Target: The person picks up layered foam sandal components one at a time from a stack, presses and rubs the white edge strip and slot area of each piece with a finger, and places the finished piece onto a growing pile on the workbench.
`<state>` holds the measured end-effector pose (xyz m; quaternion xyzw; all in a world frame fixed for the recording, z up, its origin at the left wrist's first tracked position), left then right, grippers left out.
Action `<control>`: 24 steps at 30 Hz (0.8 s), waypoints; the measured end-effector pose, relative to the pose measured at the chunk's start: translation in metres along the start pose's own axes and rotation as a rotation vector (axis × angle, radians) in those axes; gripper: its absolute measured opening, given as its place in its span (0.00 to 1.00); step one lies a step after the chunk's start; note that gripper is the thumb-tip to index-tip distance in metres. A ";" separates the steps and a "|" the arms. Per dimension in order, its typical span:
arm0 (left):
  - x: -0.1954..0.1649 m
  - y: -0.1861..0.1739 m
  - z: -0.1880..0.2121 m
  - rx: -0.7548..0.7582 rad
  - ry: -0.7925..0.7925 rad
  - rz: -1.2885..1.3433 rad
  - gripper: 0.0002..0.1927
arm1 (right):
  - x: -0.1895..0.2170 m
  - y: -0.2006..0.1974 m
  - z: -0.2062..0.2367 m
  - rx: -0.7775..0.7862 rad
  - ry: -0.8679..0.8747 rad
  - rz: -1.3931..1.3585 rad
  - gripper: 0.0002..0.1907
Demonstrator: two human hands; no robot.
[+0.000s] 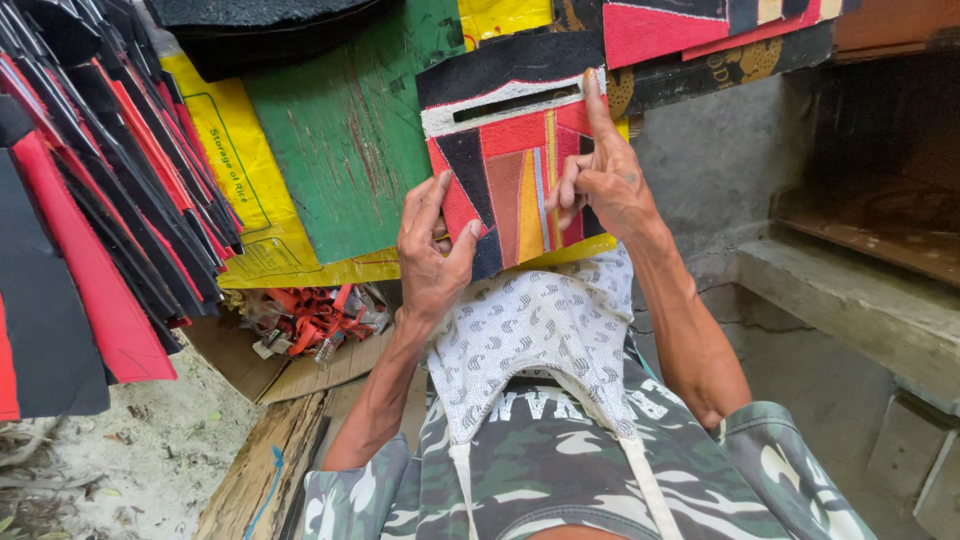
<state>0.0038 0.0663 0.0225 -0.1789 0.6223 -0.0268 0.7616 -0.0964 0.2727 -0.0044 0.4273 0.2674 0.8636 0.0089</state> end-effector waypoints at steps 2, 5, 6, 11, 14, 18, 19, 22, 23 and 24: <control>0.001 0.001 0.000 0.007 -0.007 -0.018 0.32 | 0.000 0.000 -0.001 -0.025 0.021 0.027 0.57; 0.000 0.002 -0.001 0.008 0.000 -0.004 0.33 | 0.001 0.001 -0.004 -0.017 0.027 0.027 0.58; 0.000 0.002 -0.001 0.013 0.000 0.005 0.33 | 0.001 0.002 -0.004 -0.011 0.029 0.014 0.58; -0.004 0.001 0.000 0.031 -0.004 -0.015 0.33 | 0.002 0.003 -0.006 0.001 0.001 -0.009 0.57; -0.004 0.002 0.003 0.041 -0.027 -0.018 0.34 | 0.002 0.007 -0.005 0.016 -0.023 0.017 0.57; -0.003 0.002 0.005 0.030 -0.026 -0.037 0.34 | -0.002 0.013 -0.002 0.000 -0.036 0.076 0.55; -0.001 0.002 0.005 0.032 -0.038 -0.028 0.33 | -0.004 0.019 -0.001 0.040 -0.045 0.113 0.55; 0.000 0.002 0.005 0.040 -0.041 -0.003 0.31 | -0.007 0.028 0.001 0.123 -0.058 0.168 0.54; -0.001 0.002 0.006 0.041 -0.027 0.005 0.32 | -0.008 0.028 0.001 0.127 -0.047 0.147 0.53; -0.003 0.002 0.005 0.040 -0.009 0.013 0.32 | -0.008 0.027 0.000 0.134 -0.040 0.128 0.53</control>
Point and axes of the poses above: each hand's wrist, its own z-axis away from the middle knuckle, its own y-axis out of the palm, x = y × z, the point moved 8 cm from there along -z, towards the middle knuckle, and after that the axes turned 12 degrees about -z, right-handed, at the moved point
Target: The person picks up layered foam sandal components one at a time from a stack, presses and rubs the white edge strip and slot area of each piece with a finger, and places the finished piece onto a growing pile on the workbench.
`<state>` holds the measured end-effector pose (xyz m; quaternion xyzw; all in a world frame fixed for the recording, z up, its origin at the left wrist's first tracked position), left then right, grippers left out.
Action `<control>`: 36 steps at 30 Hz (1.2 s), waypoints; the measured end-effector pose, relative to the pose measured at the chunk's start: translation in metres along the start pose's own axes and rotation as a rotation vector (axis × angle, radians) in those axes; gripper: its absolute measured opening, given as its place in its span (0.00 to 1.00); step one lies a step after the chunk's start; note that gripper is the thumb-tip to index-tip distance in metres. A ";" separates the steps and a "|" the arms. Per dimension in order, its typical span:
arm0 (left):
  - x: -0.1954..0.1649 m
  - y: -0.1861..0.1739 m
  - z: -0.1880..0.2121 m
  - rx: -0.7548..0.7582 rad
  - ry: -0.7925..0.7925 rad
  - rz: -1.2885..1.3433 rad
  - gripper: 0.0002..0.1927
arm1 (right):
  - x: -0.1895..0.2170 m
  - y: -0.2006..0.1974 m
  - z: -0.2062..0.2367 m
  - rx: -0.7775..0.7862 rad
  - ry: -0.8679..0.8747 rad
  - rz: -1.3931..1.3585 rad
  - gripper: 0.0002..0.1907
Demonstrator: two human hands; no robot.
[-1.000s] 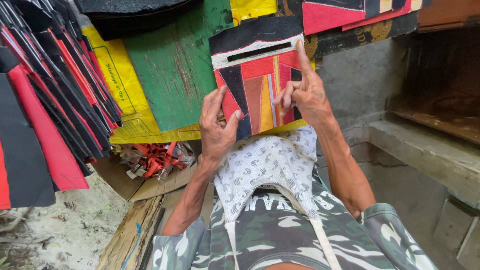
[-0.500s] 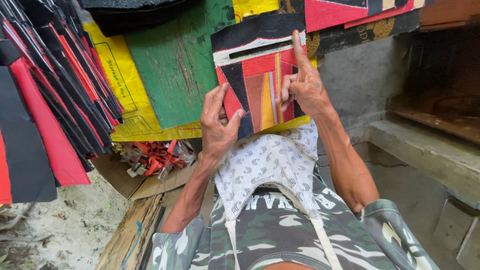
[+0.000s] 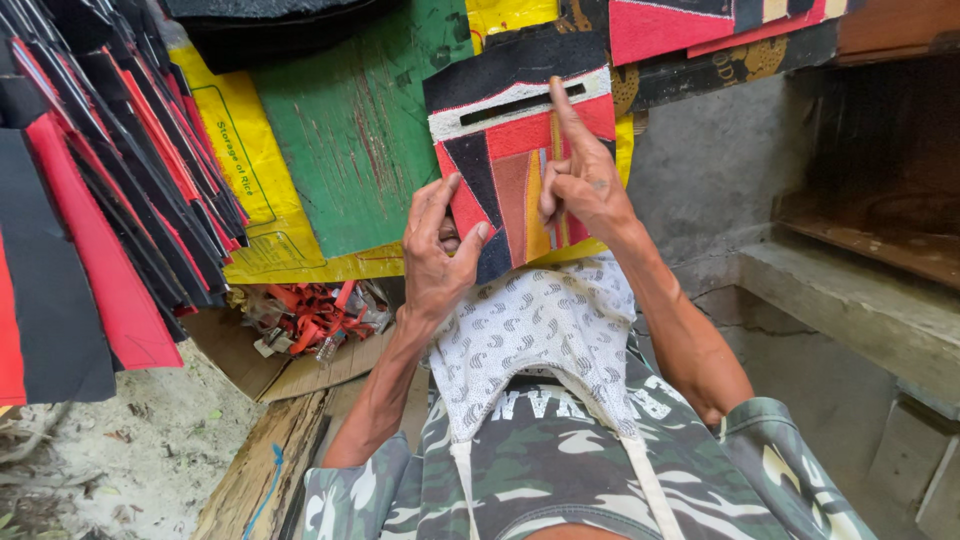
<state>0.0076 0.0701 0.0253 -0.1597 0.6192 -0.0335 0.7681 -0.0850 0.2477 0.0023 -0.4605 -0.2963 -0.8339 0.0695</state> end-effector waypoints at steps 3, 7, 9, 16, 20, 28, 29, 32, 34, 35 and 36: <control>-0.007 0.000 -0.004 -0.019 0.067 -0.125 0.40 | 0.007 -0.024 0.001 -0.196 -0.059 -0.027 0.54; -0.006 0.006 -0.011 0.024 0.028 -0.078 0.42 | 0.014 -0.031 0.001 -0.188 -0.072 -0.035 0.53; -0.008 0.007 -0.012 0.020 0.048 -0.055 0.43 | 0.011 -0.030 0.002 -0.209 -0.042 0.016 0.54; 0.001 0.004 -0.016 0.000 0.016 -0.137 0.37 | 0.003 0.003 -0.003 -0.126 -0.004 0.425 0.53; 0.004 0.003 -0.022 0.011 0.044 -0.147 0.35 | 0.020 -0.004 -0.004 -0.135 -0.098 0.181 0.51; 0.000 0.002 -0.023 0.005 0.053 -0.161 0.35 | 0.006 0.040 -0.011 -0.073 -0.304 0.904 0.50; -0.001 0.002 -0.023 0.010 0.047 -0.161 0.36 | 0.004 0.039 -0.013 -0.063 -0.276 0.870 0.49; -0.001 0.001 -0.025 0.025 0.046 -0.170 0.37 | 0.012 0.016 -0.011 -0.154 -0.179 0.723 0.49; -0.003 0.000 -0.028 0.011 0.074 -0.193 0.37 | 0.021 -0.003 -0.005 -0.246 -0.106 0.609 0.49; -0.004 -0.001 -0.030 -0.003 0.104 -0.210 0.37 | 0.023 -0.009 -0.003 -0.294 -0.070 0.550 0.49; -0.006 -0.002 -0.031 -0.015 0.138 -0.228 0.36 | 0.023 -0.014 -0.002 -0.343 -0.037 0.491 0.49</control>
Point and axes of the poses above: each hand's wrist, its own z-axis away from the middle knuckle, its own y-axis out of the palm, x = y × z, the point moved 8 cm from there along -z, towards the middle knuckle, and after that the axes turned 12 degrees about -z, right-handed, at the moved point
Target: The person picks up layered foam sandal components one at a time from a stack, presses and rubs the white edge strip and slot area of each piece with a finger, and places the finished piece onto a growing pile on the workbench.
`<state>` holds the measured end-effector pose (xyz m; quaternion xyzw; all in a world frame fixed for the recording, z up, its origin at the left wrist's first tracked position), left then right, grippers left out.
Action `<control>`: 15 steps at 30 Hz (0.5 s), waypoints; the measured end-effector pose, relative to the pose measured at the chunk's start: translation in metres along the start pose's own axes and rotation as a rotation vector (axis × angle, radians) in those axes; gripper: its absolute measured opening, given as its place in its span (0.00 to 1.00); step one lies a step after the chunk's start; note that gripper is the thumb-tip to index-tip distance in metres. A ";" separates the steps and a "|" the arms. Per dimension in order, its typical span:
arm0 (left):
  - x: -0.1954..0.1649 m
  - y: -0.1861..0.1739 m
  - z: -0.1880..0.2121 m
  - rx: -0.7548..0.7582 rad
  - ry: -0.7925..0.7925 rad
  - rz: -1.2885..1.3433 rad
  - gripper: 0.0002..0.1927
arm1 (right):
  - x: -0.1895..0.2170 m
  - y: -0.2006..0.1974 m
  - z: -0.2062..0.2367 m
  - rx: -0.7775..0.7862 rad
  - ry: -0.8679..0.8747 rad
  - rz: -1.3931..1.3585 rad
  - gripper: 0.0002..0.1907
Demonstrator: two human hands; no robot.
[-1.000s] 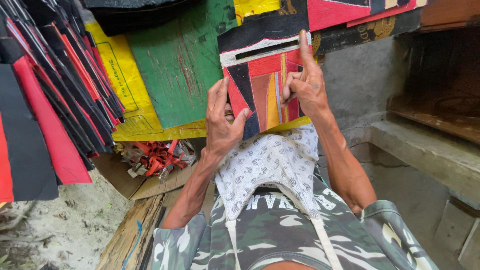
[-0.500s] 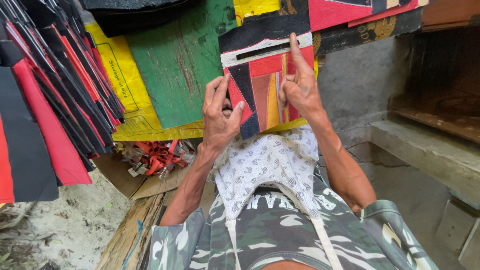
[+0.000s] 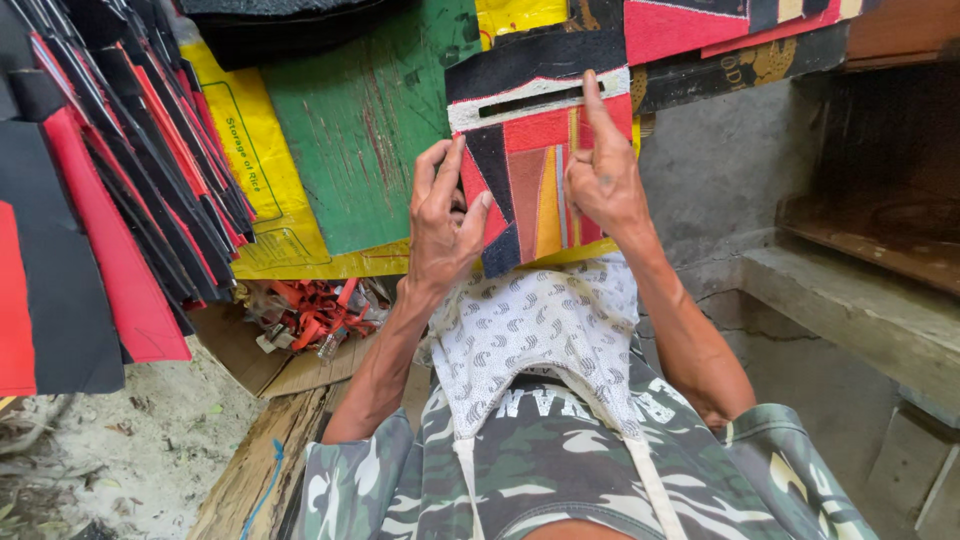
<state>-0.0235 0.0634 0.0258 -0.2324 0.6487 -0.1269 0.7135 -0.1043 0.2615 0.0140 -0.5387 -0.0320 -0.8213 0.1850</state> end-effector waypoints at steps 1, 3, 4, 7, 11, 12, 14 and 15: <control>0.003 0.001 -0.001 0.012 -0.021 0.033 0.36 | 0.007 0.004 0.001 0.028 -0.071 0.076 0.49; 0.008 0.003 -0.001 0.033 -0.070 0.096 0.35 | 0.016 0.020 0.003 0.091 -0.209 0.226 0.49; 0.007 0.003 0.000 0.027 -0.066 0.087 0.35 | 0.018 0.029 0.005 0.106 -0.268 0.271 0.49; 0.004 0.002 0.000 0.012 -0.030 0.060 0.35 | 0.016 0.040 0.007 0.118 -0.328 0.333 0.49; 0.004 0.000 -0.003 -0.007 -0.011 0.032 0.33 | 0.010 0.040 0.004 0.122 -0.297 0.271 0.50; 0.005 0.000 -0.004 -0.006 -0.017 0.027 0.32 | 0.013 0.044 0.004 0.133 -0.343 0.263 0.51; 0.006 -0.001 -0.007 -0.003 -0.016 0.047 0.32 | 0.014 0.063 0.003 0.128 -0.387 0.457 0.50; 0.006 -0.001 -0.007 0.002 -0.014 0.058 0.32 | 0.014 0.072 0.003 0.122 -0.406 0.555 0.50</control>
Point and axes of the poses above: each hand's wrist, its own z-axis away from the middle knuckle, its own y-axis out of the palm, x = y × z, the point moved 8 cm from there along -z, towards the middle knuckle, and after that the axes turned 12 degrees about -z, right-handed, at the moved point
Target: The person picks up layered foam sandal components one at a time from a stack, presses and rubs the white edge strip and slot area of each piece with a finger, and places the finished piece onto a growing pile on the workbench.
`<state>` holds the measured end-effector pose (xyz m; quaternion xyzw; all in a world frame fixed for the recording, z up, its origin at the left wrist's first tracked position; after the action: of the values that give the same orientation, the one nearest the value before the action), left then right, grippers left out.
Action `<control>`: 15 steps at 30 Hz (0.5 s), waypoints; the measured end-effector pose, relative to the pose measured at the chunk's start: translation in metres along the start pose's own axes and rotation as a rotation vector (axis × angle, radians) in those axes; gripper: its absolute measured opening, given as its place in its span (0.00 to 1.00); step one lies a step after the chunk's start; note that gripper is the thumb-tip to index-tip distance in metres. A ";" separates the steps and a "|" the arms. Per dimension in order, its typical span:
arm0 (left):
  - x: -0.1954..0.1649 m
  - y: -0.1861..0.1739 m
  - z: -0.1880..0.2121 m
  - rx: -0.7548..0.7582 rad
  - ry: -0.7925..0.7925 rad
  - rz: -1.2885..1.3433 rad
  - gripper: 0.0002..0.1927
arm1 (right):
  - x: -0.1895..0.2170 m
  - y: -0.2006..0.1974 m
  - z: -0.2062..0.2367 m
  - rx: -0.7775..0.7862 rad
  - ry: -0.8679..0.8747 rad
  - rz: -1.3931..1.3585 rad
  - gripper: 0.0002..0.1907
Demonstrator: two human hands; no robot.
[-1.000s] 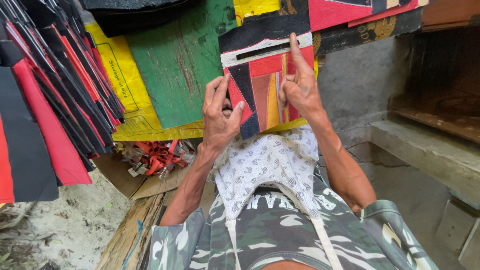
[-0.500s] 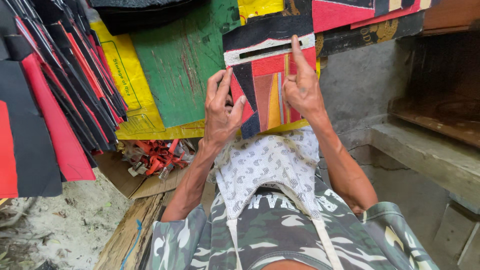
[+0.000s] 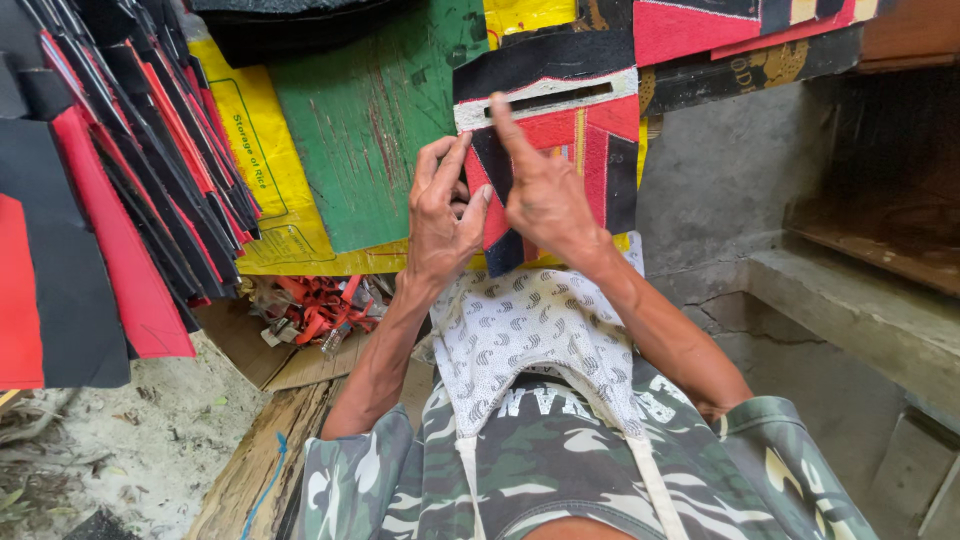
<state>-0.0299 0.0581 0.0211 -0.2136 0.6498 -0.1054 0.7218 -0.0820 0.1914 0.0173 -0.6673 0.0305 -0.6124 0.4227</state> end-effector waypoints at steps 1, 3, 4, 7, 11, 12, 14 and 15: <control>0.000 0.000 -0.001 0.006 -0.004 -0.003 0.32 | 0.002 0.004 -0.002 0.014 0.002 0.029 0.50; 0.000 -0.001 -0.001 0.015 -0.020 -0.013 0.32 | 0.004 0.008 -0.002 0.050 0.005 0.081 0.50; 0.001 -0.001 -0.002 0.018 -0.034 -0.004 0.32 | 0.001 0.004 -0.002 0.032 0.044 -0.032 0.49; 0.001 -0.002 -0.001 0.012 -0.048 0.008 0.32 | -0.010 -0.016 0.003 -0.027 0.107 -0.226 0.48; -0.001 -0.004 -0.001 0.000 -0.017 -0.008 0.32 | -0.005 -0.018 0.000 -0.055 0.034 -0.058 0.49; -0.001 -0.003 -0.001 -0.002 -0.015 -0.003 0.32 | -0.001 -0.012 -0.002 -0.041 0.009 0.000 0.50; 0.000 -0.003 -0.002 0.001 -0.016 0.005 0.32 | 0.000 0.003 -0.006 0.042 0.059 0.139 0.50; 0.000 -0.003 -0.001 0.002 -0.022 0.008 0.32 | 0.000 0.009 -0.006 0.088 0.085 0.207 0.49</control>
<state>-0.0307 0.0555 0.0222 -0.2113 0.6426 -0.1008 0.7296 -0.0830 0.1821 0.0113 -0.6146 0.0900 -0.5942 0.5110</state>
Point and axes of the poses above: each hand's wrist, its own z-axis away from the middle knuckle, its own y-axis out of the palm, x = y × z, the point moved 8 cm from there along -z, towards the middle knuckle, and after that the axes turned 12 degrees about -z, right-handed, at the moved point
